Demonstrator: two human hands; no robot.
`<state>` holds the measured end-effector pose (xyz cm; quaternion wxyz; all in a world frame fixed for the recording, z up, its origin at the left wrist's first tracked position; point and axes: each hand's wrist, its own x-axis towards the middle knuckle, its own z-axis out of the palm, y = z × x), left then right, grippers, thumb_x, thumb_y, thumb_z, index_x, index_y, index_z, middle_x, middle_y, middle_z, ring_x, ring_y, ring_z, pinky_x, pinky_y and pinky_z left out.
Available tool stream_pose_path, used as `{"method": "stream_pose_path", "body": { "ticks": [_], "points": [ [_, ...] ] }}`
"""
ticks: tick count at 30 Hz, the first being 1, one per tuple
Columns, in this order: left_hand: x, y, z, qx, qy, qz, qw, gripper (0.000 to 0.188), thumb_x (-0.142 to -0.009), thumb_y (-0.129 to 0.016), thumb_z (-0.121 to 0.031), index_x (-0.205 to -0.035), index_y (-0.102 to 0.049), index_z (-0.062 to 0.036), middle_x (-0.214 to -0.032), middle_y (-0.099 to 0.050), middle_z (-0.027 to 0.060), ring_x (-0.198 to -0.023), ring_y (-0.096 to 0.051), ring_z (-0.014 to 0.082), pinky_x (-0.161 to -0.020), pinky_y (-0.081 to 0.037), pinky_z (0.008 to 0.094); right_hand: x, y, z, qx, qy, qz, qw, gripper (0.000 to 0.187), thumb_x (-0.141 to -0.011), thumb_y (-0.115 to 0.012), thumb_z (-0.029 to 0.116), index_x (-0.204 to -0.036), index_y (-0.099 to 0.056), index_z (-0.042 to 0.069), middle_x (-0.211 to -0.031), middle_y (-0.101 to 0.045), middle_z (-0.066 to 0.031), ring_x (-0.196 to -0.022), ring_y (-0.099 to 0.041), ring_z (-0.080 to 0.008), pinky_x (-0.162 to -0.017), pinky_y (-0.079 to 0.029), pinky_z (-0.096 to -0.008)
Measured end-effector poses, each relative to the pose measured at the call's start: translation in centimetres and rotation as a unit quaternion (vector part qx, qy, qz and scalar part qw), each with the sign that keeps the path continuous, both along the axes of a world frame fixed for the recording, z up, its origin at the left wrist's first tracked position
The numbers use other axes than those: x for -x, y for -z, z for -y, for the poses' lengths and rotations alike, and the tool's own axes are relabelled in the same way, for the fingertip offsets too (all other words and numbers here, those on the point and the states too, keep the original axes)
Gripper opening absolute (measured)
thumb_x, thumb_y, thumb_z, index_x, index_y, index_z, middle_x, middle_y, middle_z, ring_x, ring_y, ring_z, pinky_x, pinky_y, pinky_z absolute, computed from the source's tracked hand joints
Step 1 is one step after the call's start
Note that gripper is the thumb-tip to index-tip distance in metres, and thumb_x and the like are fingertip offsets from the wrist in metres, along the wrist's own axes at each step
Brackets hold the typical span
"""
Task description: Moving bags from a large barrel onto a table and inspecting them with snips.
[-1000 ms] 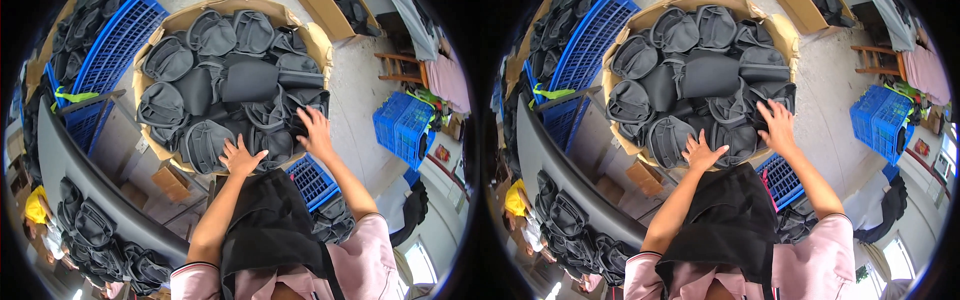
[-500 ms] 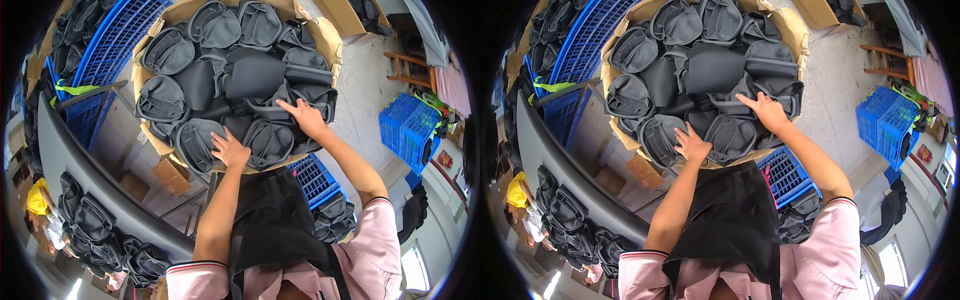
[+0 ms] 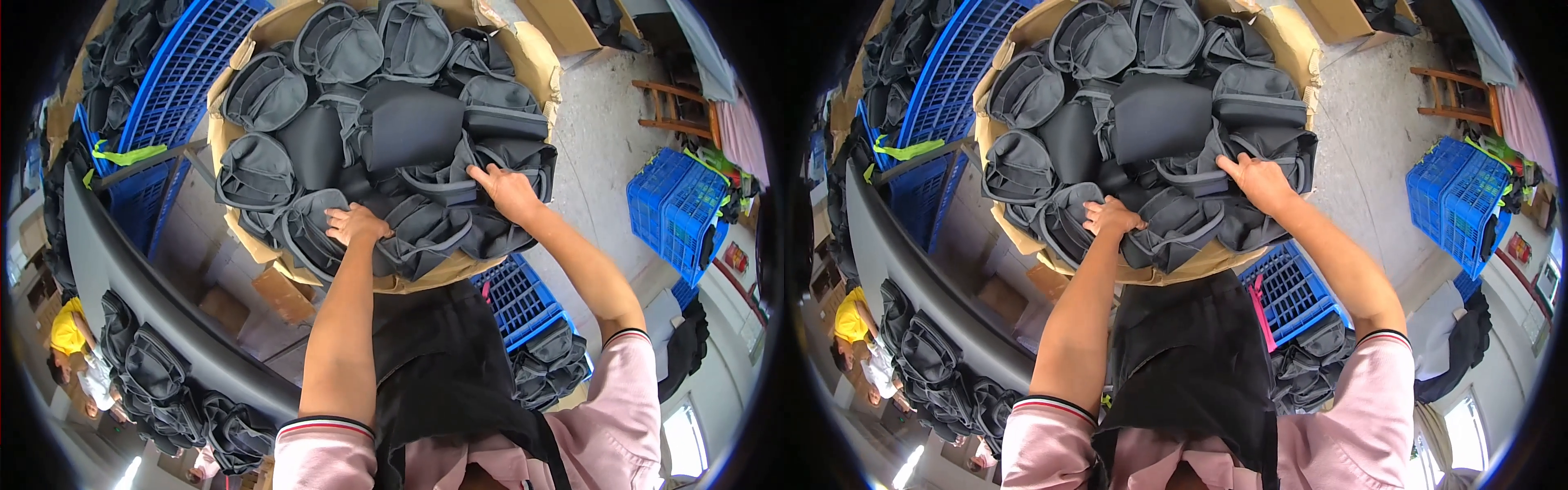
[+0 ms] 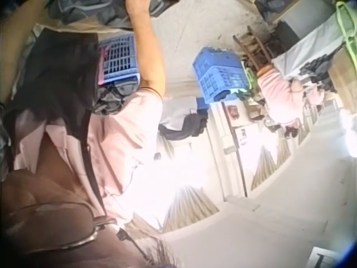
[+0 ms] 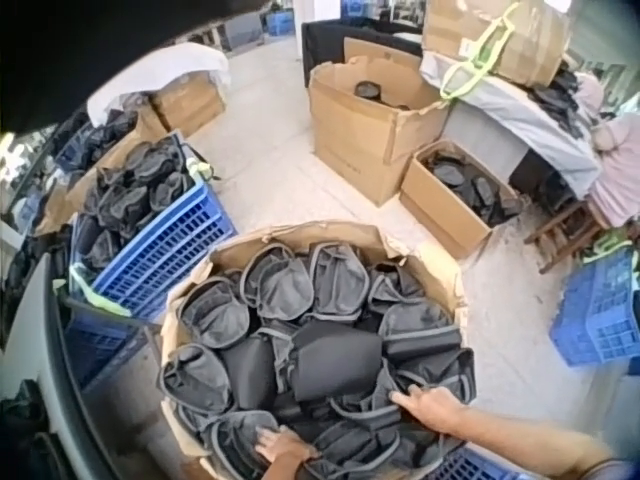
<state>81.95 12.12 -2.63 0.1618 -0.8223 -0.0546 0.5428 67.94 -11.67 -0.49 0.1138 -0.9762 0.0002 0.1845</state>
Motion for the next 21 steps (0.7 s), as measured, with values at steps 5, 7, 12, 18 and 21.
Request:
{"method": "stream_pose_path", "body": {
  "ticks": [5,7,12,18,21],
  "points": [
    [2.9,-2.8,-0.7,0.109,-0.005,0.144,0.983,0.076,-0.056,-0.083,-0.034,-0.116,-0.046,-0.0069,-0.129,-0.032,0.0184,-0.121,-0.034,0.0337,-0.096,-0.035,0.0436,0.6,-3.7,-0.1,-0.055,-0.016,0.058,0.997,0.028,-0.076,-0.052,0.006,-0.103,-0.047,0.011,-0.077,-0.053,-0.0083,-0.065,-0.061,-0.0252,-0.052,-0.05,-0.0365],
    [5.2,-3.1,-1.3,0.237,-0.023,0.245,0.94,0.062,-0.053,-0.085,-0.024,-0.101,-0.05,-0.0054,-0.125,-0.034,0.02,-0.118,-0.036,0.0393,-0.091,-0.04,0.0447,0.4,-4.8,0.4,-0.045,-0.005,0.047,0.998,0.025,-0.076,-0.051,0.006,-0.1,-0.048,0.011,-0.084,-0.052,-0.0099,-0.07,-0.061,-0.0263,-0.054,-0.05,-0.0377],
    [5.4,-2.6,-1.8,0.315,0.07,0.25,0.913,0.045,-0.066,-0.076,-0.017,-0.101,-0.051,-0.0023,-0.113,-0.046,0.0219,-0.104,-0.051,0.0391,-0.086,-0.046,0.0423,-2.7,-5.3,1.2,-0.065,0.043,0.008,0.997,0.026,-0.076,-0.05,0.006,-0.101,-0.051,0.013,-0.117,-0.042,-0.0167,-0.094,-0.056,-0.0317,-0.067,-0.052,-0.0408],
    [0.3,-3.1,0.0,0.312,0.13,0.151,0.929,0.042,-0.069,-0.074,-0.019,-0.1,-0.052,-0.0032,-0.096,-0.06,0.0215,-0.091,-0.06,0.0377,-0.081,-0.048,0.0421,-5.4,-3.9,3.8,-0.043,0.042,-0.012,0.998,0.041,-0.067,-0.053,-0.01,-0.099,-0.051,0.015,-0.143,-0.02,-0.018,-0.107,-0.051,-0.0344,-0.072,-0.053,-0.0409],
    [-2.4,-3.1,1.2,0.297,0.134,0.11,0.939,0.042,-0.067,-0.075,-0.019,-0.099,-0.054,-0.0022,-0.09,-0.064,0.0233,-0.093,-0.061,0.0353,-0.081,-0.048,0.0416,-7.1,-3.3,5.2,-0.092,0.064,-0.066,0.992,0.036,-0.066,-0.053,-0.01,-0.091,-0.048,0.015,-0.144,-0.015,-0.0267,-0.094,-0.06,-0.0365,-0.072,-0.051,-0.0429]
  ]
}}
